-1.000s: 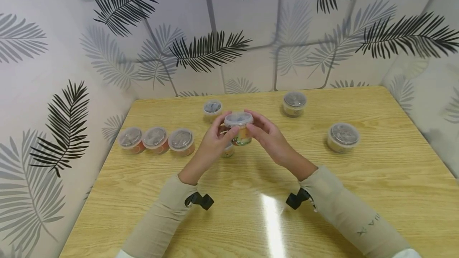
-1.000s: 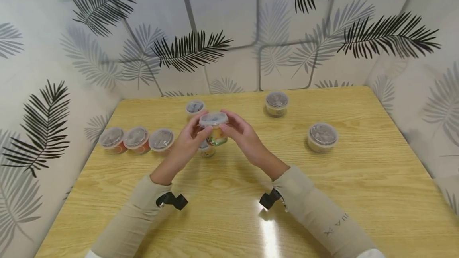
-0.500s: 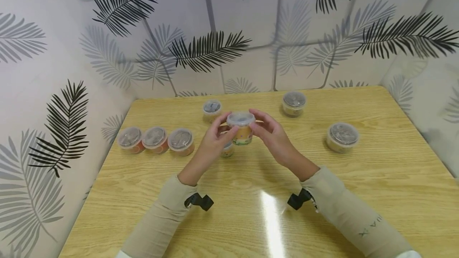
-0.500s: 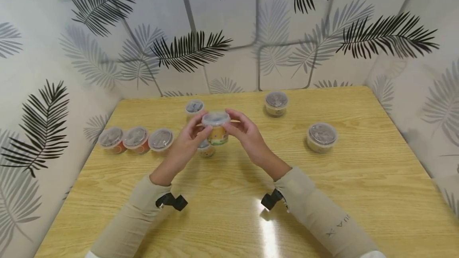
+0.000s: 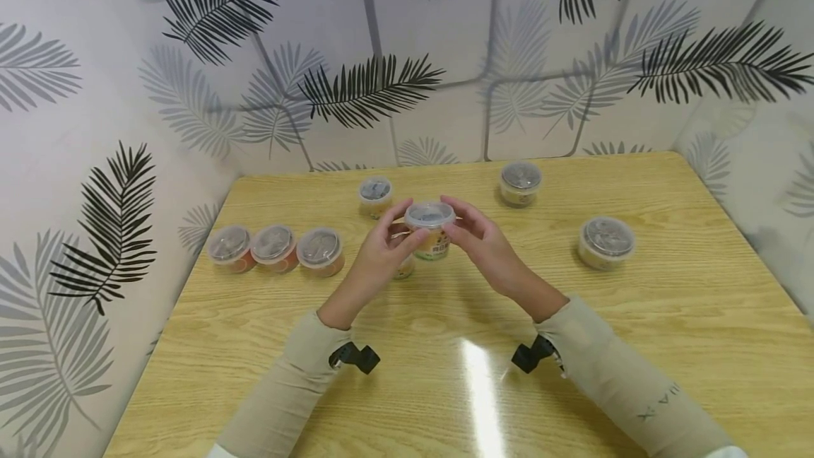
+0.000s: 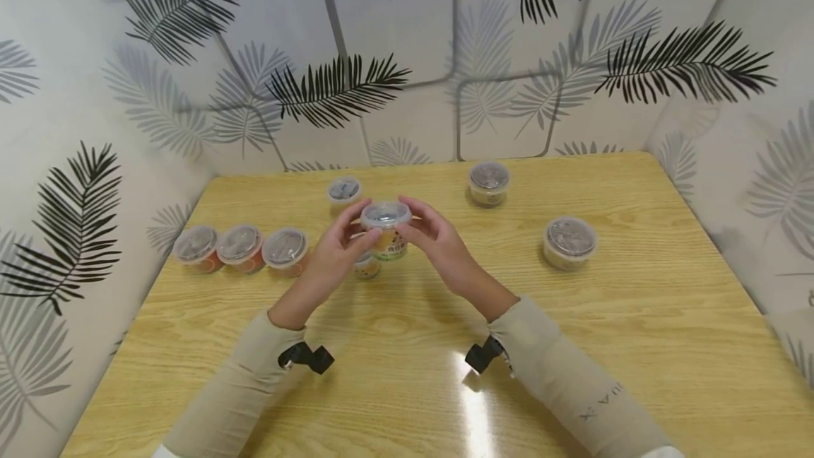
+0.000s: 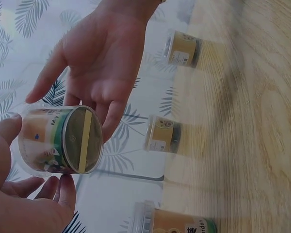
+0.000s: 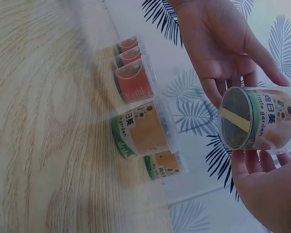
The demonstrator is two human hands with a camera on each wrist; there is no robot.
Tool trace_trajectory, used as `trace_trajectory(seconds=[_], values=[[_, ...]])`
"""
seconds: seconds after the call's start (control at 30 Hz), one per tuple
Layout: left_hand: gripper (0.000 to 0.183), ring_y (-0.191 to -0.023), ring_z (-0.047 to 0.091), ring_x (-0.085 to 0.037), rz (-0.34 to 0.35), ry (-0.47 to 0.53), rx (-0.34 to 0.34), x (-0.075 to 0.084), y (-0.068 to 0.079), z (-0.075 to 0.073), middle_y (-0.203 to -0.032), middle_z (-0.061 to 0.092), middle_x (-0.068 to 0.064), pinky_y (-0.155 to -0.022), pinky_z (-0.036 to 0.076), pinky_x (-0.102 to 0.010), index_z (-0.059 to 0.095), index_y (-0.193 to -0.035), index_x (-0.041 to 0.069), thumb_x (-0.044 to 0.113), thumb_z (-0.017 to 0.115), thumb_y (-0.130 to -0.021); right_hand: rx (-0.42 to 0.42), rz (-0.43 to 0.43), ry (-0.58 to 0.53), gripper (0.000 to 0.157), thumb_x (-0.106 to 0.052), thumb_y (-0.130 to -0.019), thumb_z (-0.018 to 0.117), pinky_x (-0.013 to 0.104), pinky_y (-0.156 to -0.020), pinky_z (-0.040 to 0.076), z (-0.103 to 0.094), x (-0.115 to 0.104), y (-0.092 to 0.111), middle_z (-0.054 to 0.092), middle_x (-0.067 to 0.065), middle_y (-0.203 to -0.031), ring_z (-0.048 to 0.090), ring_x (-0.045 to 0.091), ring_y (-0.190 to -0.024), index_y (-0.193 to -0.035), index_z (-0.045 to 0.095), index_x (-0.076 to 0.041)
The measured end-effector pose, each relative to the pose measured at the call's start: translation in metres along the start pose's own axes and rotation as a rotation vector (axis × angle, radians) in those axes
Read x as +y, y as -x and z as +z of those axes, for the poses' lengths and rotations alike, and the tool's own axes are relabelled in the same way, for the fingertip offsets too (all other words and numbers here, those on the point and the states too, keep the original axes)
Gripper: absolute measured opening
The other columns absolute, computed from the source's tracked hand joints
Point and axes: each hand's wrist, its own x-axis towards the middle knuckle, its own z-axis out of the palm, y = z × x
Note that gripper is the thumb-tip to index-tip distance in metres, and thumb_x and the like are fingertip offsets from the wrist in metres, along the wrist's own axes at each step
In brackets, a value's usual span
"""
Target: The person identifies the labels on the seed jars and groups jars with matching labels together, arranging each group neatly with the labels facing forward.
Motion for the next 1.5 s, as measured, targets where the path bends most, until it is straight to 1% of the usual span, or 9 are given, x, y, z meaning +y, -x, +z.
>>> trace_trajectory(seconds=[0.07,0.2,0.27,0.5,0.67,0.87,1.1,1.3,1.5], values=[[0.062,-0.12,0.046,-0.022,0.014,-0.008,0.012,-0.001,0.0,-0.001,-0.141,0.035,-0.006,-0.094,0.043,-0.032,0.029,-0.145,0.014,0.027,0.059,-0.093,0.012,-0.005,-0.008,0.051,-0.019,-0.097,0.051,0.032,-0.097,0.04,-0.001,0.0,0.001,0.042,0.013,-0.134,0.043,0.023,-0.12,-0.143,0.033,-0.009],[0.057,-0.121,0.043,-0.027,0.015,-0.014,0.013,0.013,0.005,0.001,-0.144,0.031,-0.011,-0.096,0.041,-0.032,0.029,-0.144,0.006,0.015,0.056,-0.094,0.046,-0.005,-0.024,0.052,-0.015,-0.095,0.053,0.03,-0.096,0.041,-0.003,0.0,0.002,0.042,0.014,-0.133,0.044,0.023,-0.119,-0.142,0.034,-0.005],[0.056,-0.121,0.044,-0.028,0.017,-0.018,0.015,0.014,0.005,0.002,-0.144,0.031,-0.012,-0.095,0.042,-0.031,0.03,-0.143,0.004,0.014,0.055,-0.095,0.058,-0.003,-0.024,0.052,-0.014,-0.095,0.054,0.03,-0.096,0.041,-0.004,0.001,0.002,0.042,0.013,-0.133,0.044,0.023,-0.12,-0.142,0.034,-0.004],[0.059,-0.12,0.045,-0.029,0.015,-0.004,0.025,0.009,0.005,0.006,-0.139,0.036,-0.015,-0.094,0.043,-0.028,0.03,-0.143,0.002,0.013,0.058,-0.093,0.075,0.027,0.001,0.053,-0.016,-0.094,0.057,0.029,-0.096,0.041,-0.007,0.007,0.003,0.043,0.011,-0.134,0.044,0.022,-0.121,-0.142,0.036,-0.007],[0.061,-0.12,0.045,-0.03,-0.004,-0.013,0.022,0.008,0.004,0.007,-0.136,0.038,-0.018,-0.094,0.043,-0.029,0.029,-0.143,0.0,0.011,0.06,-0.092,0.051,0.045,0.017,0.055,-0.016,-0.094,0.057,0.035,-0.101,0.036,-0.009,0.011,0.003,0.042,0.009,-0.137,0.04,0.023,-0.125,-0.143,0.035,-0.008],[0.062,-0.12,0.043,-0.028,-0.015,-0.089,0.017,0.007,0.002,0.007,-0.138,0.036,-0.016,-0.1,0.038,-0.034,0.031,-0.142,-0.001,0.014,0.062,-0.09,0.039,0.048,0.063,0.056,-0.018,-0.092,0.06,0.037,-0.101,0.035,-0.014,0.014,0.003,0.04,0.009,-0.138,0.037,0.025,-0.127,-0.142,0.036,-0.01],[0.066,-0.117,0.046,-0.022,0.047,-0.225,0.055,-0.026,-0.011,0.003,-0.138,0.041,-0.008,-0.099,0.038,-0.037,0.039,-0.14,0.006,0.029,0.068,-0.085,0.028,0.063,0.086,0.059,-0.022,-0.091,0.062,0.037,-0.1,0.037,-0.017,0.019,0.002,0.04,0.008,-0.138,0.038,0.025,-0.127,-0.142,0.036,-0.01],[0.064,-0.116,0.047,-0.017,0.06,-0.314,0.083,-0.034,-0.012,0.004,-0.133,0.046,-0.002,-0.098,0.04,-0.036,0.044,-0.138,0.009,0.033,0.069,-0.084,0.011,0.081,0.073,0.063,-0.022,-0.091,0.063,0.04,-0.102,0.035,-0.019,0.025,0.001,0.038,0.008,-0.14,0.037,0.025,-0.127,-0.144,0.033,-0.007],[0.064,-0.117,0.047,-0.018,0.072,-0.34,0.095,-0.039,-0.013,0.006,-0.133,0.048,-0.004,-0.097,0.041,-0.039,0.045,-0.137,0.007,0.03,0.07,-0.083,0.021,0.101,0.081,0.06,-0.019,-0.091,0.062,0.042,-0.103,0.033,-0.021,0.03,-0.001,0.039,0.008,-0.139,0.038,0.024,-0.126,-0.143,0.034,-0.007]])
